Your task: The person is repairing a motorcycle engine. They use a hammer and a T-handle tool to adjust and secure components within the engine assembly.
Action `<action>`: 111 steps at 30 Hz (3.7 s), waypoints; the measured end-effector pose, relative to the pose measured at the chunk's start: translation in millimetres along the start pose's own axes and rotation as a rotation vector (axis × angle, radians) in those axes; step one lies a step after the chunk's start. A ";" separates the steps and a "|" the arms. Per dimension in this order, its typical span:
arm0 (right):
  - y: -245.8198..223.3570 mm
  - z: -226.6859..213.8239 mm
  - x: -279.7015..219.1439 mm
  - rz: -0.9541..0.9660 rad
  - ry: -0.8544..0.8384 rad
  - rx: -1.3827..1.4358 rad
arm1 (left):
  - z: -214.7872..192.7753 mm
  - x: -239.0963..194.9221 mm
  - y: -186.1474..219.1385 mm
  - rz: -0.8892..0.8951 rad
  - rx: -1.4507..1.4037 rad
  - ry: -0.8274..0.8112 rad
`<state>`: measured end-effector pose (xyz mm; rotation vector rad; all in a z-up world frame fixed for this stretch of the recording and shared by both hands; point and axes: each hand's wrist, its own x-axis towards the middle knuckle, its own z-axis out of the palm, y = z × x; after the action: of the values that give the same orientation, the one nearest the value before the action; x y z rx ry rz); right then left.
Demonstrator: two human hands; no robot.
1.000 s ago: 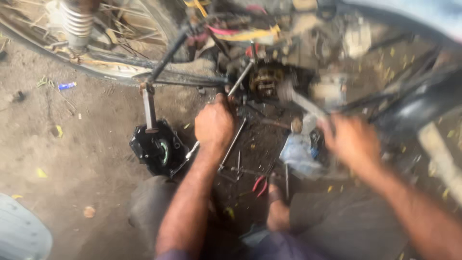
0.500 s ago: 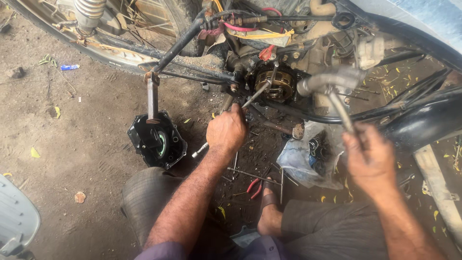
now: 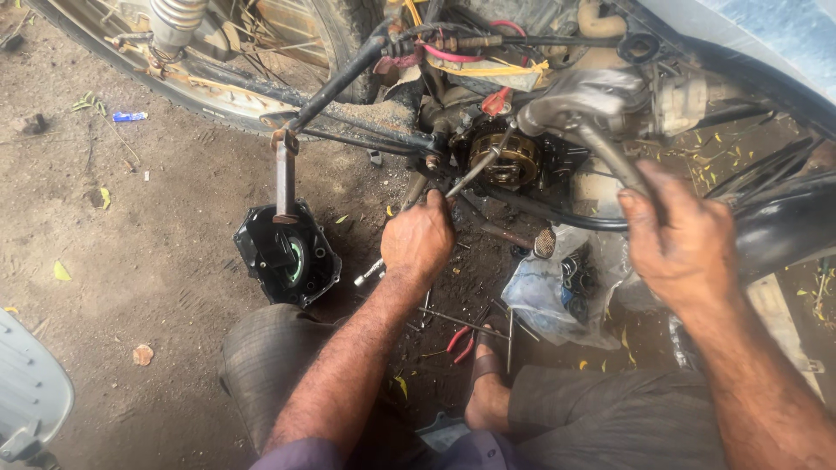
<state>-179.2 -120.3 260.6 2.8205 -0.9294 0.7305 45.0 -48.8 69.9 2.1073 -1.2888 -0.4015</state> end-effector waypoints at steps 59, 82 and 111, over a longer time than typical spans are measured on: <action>-28.9 -2.1 56.9 -0.094 -0.255 -0.478 | 20.0 -7.9 -13.1 -0.039 -0.157 -0.052; 59.8 21.2 -69.6 0.560 -0.460 -0.391 | 38.6 -13.4 2.6 -0.197 -0.362 -0.065; -75.2 -33.4 88.5 -0.342 -0.118 -0.550 | 10.9 -13.7 0.1 -0.229 -0.385 -0.057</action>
<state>-87.4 -99.5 336.4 2.4441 -0.5262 0.2207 32.4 -40.7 60.9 1.9237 -0.9132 -0.7489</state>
